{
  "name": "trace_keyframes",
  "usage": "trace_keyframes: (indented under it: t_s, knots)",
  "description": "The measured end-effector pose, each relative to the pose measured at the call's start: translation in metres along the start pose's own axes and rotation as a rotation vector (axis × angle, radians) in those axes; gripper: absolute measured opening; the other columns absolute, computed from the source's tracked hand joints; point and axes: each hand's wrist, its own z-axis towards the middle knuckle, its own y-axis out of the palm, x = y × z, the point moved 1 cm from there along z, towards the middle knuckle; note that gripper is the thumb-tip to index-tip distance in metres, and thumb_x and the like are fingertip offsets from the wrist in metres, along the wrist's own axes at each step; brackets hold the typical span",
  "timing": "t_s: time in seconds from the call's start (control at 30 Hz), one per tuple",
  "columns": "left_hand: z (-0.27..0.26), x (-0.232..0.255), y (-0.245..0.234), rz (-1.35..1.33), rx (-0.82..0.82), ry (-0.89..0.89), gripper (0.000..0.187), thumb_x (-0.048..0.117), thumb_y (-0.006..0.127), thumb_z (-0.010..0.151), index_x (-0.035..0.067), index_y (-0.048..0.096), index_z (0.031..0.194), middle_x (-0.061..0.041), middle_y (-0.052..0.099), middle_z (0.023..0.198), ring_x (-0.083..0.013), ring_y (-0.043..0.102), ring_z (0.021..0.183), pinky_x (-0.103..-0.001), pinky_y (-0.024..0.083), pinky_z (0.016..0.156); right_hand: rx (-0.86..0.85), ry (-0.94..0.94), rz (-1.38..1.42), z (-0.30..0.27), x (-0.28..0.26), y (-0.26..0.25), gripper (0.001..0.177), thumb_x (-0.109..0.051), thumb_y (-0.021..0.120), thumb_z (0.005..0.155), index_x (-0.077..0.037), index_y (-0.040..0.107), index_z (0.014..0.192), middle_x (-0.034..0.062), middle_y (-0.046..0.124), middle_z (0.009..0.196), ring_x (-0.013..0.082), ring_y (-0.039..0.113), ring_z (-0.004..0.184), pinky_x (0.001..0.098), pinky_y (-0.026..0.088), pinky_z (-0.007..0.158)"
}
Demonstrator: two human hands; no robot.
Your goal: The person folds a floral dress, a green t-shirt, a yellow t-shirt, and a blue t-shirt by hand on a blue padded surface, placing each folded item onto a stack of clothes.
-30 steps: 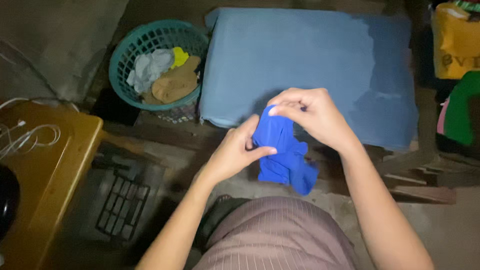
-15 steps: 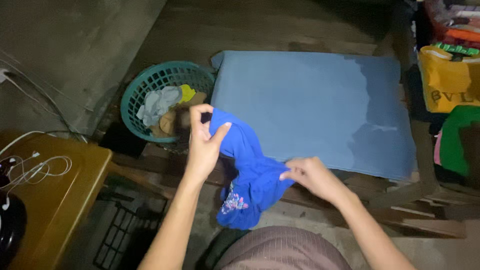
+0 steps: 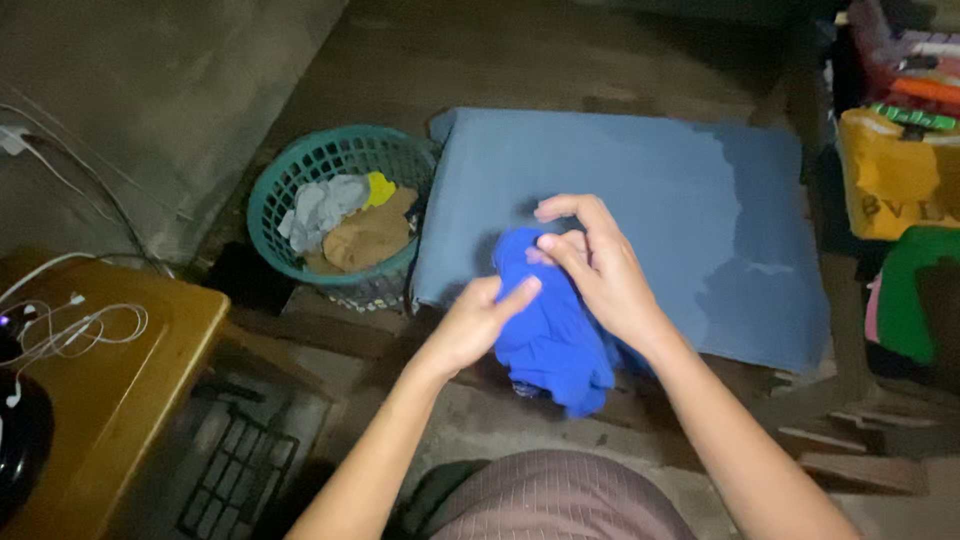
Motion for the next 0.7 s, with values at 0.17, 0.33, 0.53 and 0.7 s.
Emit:
trace_keyframes:
  t_s: [0.17, 0.33, 0.53, 0.7]
  knots:
    - [0.013, 0.029, -0.033, -0.743, -0.114, -0.208, 0.059, 0.048, 0.052, 0.104, 0.000, 0.058, 0.138, -0.015, 0.065, 0.136, -0.0256, 0.063, 0.123, -0.042, 0.048, 0.107, 0.308, -0.071, -0.084, -0.042, 0.010, -0.006, 0.031, -0.025, 0.071, 0.094, -0.002, 0.058, 0.111, 0.0030, 0.053, 0.098, 0.0102, 0.054, 0.078, 0.0272, 0.046, 0.065]
    - [0.035, 0.068, -0.005, -1.062, -0.288, -0.207, 0.065, 0.052, 0.045, 0.103, 0.004, 0.047, 0.147, -0.013, 0.056, 0.145, -0.0277, 0.055, 0.134, -0.048, 0.041, 0.115, 0.005, 0.705, 0.377, -0.079, 0.064, -0.029, 0.039, -0.039, 0.057, 0.103, -0.003, 0.068, 0.108, 0.0022, 0.065, 0.093, 0.0095, 0.057, 0.084, 0.0290, 0.049, 0.079]
    - [0.069, 0.059, 0.019, -0.569, -0.108, -0.103, 0.052, 0.039, 0.044, 0.105, 0.003, 0.051, 0.142, -0.012, 0.061, 0.139, -0.0239, 0.059, 0.127, -0.045, 0.045, 0.110, 0.054, 0.777, 0.870, -0.057, 0.096, -0.060, 0.026, -0.022, 0.062, 0.088, -0.008, 0.072, 0.107, -0.0003, 0.077, 0.097, 0.0112, 0.069, 0.090, 0.0317, 0.054, 0.087]
    - [0.108, 0.067, -0.046, -0.348, 0.118, 0.138, 0.039, 0.027, 0.050, 0.111, -0.005, 0.062, 0.129, -0.014, 0.066, 0.131, -0.0222, 0.059, 0.123, -0.038, 0.045, 0.110, 0.128, 0.429, 0.319, 0.005, 0.138, -0.157, 0.024, -0.020, 0.070, 0.104, 0.002, 0.070, 0.097, 0.0019, 0.070, 0.088, 0.0086, 0.061, 0.080, 0.0289, 0.051, 0.074]
